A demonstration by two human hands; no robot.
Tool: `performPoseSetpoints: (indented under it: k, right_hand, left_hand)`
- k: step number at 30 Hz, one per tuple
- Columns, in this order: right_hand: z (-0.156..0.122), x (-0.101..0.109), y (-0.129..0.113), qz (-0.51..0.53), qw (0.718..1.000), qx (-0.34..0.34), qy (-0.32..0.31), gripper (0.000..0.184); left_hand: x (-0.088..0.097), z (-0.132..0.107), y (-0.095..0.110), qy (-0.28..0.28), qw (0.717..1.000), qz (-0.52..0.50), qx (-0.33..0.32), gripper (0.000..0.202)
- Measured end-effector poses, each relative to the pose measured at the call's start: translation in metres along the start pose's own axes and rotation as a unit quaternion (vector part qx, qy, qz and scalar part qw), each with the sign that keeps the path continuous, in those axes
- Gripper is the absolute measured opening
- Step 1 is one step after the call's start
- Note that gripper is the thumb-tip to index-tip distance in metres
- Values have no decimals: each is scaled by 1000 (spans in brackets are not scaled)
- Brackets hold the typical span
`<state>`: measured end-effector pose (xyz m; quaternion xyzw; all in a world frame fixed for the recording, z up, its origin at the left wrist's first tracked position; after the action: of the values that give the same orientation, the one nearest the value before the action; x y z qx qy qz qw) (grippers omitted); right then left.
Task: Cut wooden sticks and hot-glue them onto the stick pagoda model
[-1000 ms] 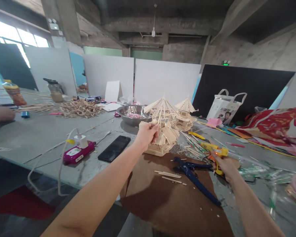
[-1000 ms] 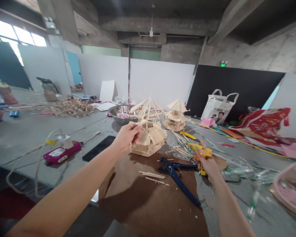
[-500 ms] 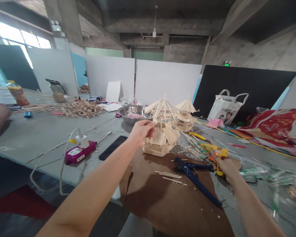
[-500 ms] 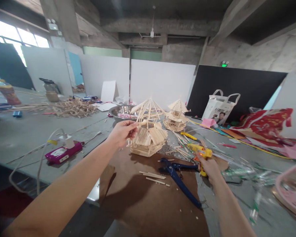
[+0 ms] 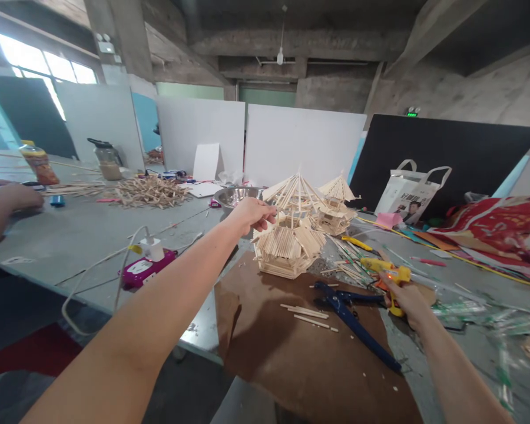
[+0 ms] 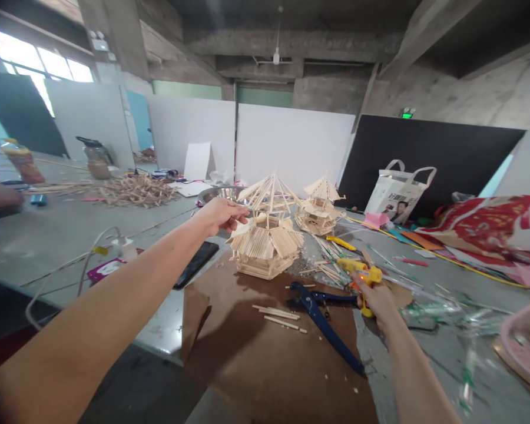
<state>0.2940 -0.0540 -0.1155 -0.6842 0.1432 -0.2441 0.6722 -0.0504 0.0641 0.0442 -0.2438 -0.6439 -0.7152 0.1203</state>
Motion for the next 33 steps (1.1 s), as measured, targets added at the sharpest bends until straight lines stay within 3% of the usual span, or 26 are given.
performPoseSetpoints:
  k: [5, 21, 33]
  right_hand:
    - [-1, -2, -1, 11, 1000, -11, -12, 38]
    - [0, -1, -1, 5, 1000, 9, -15, 40]
    - [-2, -3, -3, -7, 1000, -2, -17, 39]
  left_hand:
    - [-1, 6, 2, -24, 1000, 8, 9, 16]
    - [-9, 9, -3, -30, 996, -83, 11, 17]
    - [-10, 7, -1, -25, 995, -96, 11, 15]
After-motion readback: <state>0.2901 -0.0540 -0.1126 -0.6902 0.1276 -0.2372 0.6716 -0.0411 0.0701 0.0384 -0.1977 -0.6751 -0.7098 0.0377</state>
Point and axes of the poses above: each hand's wrist, its own z-axis towards the middle knuckle, its own x-axis out of the back of the hand, y = z × x, the point moved 5 cm from there along z, towards the middle knuckle, and after that the axes turned 13 degrees about z, right-handed, at the moved point
